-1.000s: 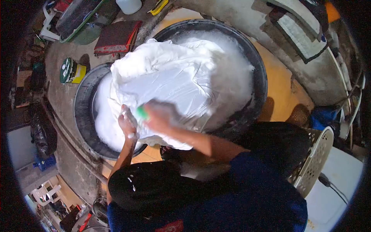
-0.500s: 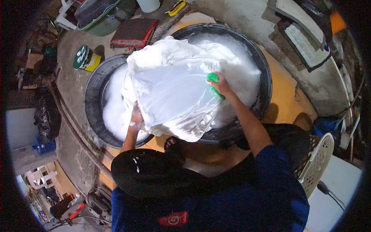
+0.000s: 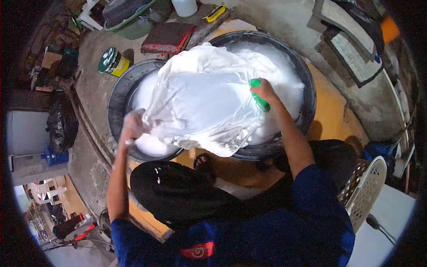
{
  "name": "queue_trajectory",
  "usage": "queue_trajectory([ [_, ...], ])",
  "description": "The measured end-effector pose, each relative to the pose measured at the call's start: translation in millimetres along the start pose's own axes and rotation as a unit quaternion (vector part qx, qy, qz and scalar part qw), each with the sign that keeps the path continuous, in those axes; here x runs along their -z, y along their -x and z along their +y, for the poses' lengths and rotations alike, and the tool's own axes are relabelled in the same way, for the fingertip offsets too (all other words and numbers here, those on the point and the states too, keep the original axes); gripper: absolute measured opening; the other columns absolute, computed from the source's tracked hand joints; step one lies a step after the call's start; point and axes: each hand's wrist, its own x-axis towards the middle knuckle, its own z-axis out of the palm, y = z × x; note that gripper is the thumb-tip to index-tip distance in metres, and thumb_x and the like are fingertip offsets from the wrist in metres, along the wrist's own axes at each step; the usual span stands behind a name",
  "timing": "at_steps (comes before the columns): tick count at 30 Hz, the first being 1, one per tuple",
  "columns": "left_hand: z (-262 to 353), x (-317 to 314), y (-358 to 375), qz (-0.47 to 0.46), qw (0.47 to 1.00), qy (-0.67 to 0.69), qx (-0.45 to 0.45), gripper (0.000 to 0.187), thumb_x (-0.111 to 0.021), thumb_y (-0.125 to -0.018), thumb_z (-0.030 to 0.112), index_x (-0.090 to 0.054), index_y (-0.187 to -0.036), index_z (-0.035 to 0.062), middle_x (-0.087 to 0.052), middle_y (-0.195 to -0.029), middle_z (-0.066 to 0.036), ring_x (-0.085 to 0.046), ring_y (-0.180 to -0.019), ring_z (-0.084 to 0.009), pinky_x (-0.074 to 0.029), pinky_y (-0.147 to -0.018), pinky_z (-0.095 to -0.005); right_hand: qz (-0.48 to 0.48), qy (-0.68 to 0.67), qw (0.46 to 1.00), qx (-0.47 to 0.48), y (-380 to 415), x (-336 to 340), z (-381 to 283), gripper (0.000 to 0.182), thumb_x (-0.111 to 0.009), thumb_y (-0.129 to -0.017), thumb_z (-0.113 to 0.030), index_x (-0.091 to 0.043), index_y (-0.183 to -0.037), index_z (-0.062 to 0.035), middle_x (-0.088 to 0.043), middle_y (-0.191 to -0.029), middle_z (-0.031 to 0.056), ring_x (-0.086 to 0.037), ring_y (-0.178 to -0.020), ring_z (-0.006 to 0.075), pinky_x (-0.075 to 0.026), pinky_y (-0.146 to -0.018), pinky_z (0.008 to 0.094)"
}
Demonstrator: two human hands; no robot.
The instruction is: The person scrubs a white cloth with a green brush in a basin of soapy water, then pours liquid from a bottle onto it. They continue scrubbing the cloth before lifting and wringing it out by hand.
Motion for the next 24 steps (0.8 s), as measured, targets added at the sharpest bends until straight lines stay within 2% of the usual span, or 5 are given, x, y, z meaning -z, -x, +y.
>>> queue_trajectory([
  [2, 15.8, 29.5, -6.5, 0.005, 0.941, 0.321, 0.104, 0.018, -0.066, -0.073, 0.014, -0.06, -0.081, -0.0011, -0.061, -0.074, -0.006, -0.054, -0.063, -0.0124, -0.043, -0.057, -0.0254, 0.025, 0.042, 0.998, 0.043, -8.3, -0.2, 6.5, 0.056, -0.069, -0.059, -0.03, -0.057, -0.1, 0.0049, -0.061, -0.091, 0.0229, -0.06, -0.087, 0.0337, -0.047, -0.08, 0.0377],
  [5, 7.1, 64.7, -30.8, 0.146, 0.975, -0.092, -0.143, 0.016, -0.049, -0.081, 0.015, -0.059, -0.081, 0.0029, -0.06, -0.074, -0.014, -0.059, -0.07, -0.0261, -0.045, -0.061, -0.0352, 0.038, 0.044, 0.997, 0.044, -12.4, 7.4, 4.4, 0.058, -0.068, -0.059, -0.031, -0.056, -0.102, 0.005, -0.06, -0.095, 0.0241, -0.059, -0.091, 0.0343, -0.046, -0.082, 0.0376],
  [8, 73.6, 60.7, -33.4, 0.266, 0.852, -0.42, -0.162, 0.017, -0.046, -0.081, 0.016, -0.058, -0.084, 0.0051, -0.058, -0.075, -0.018, -0.058, -0.075, -0.0371, -0.045, -0.063, -0.0421, 0.076, 0.035, 0.996, 0.043, -24.4, 14.7, 16.6, 0.061, -0.068, -0.059, -0.032, -0.054, -0.105, 0.0053, -0.058, -0.1, 0.0252, -0.057, -0.095, 0.0344, -0.045, -0.084, 0.0366],
  [18, 79.1, 68.1, -158.7, 0.385, 0.767, -0.475, -0.192, 0.013, -0.047, -0.078, 0.015, -0.055, -0.084, 0.007, -0.054, -0.097, -0.015, -0.055, -0.085, -0.0367, -0.043, -0.067, -0.0451, 0.181, 0.012, 0.983, 0.028, -84.9, 51.4, -36.9, 0.054, -0.069, -0.062, -0.028, -0.052, -0.104, 0.0007, -0.06, -0.094, 0.0218, -0.057, -0.092, 0.036, -0.045, -0.081, 0.0401],
  [24, 59.5, 67.5, -228.7, 0.331, 0.869, -0.35, -0.116, 0.018, -0.051, -0.079, 0.021, -0.052, -0.084, 0.0042, -0.056, -0.099, -0.019, -0.055, -0.086, -0.0385, -0.043, -0.07, -0.0463, 0.279, 0.025, 0.96, 0.032, -110.7, 17.5, -34.6, 0.049, -0.067, -0.064, -0.027, -0.05, -0.104, -0.0042, -0.061, -0.091, 0.0186, -0.058, -0.09, 0.034, -0.045, -0.078, 0.0425],
])
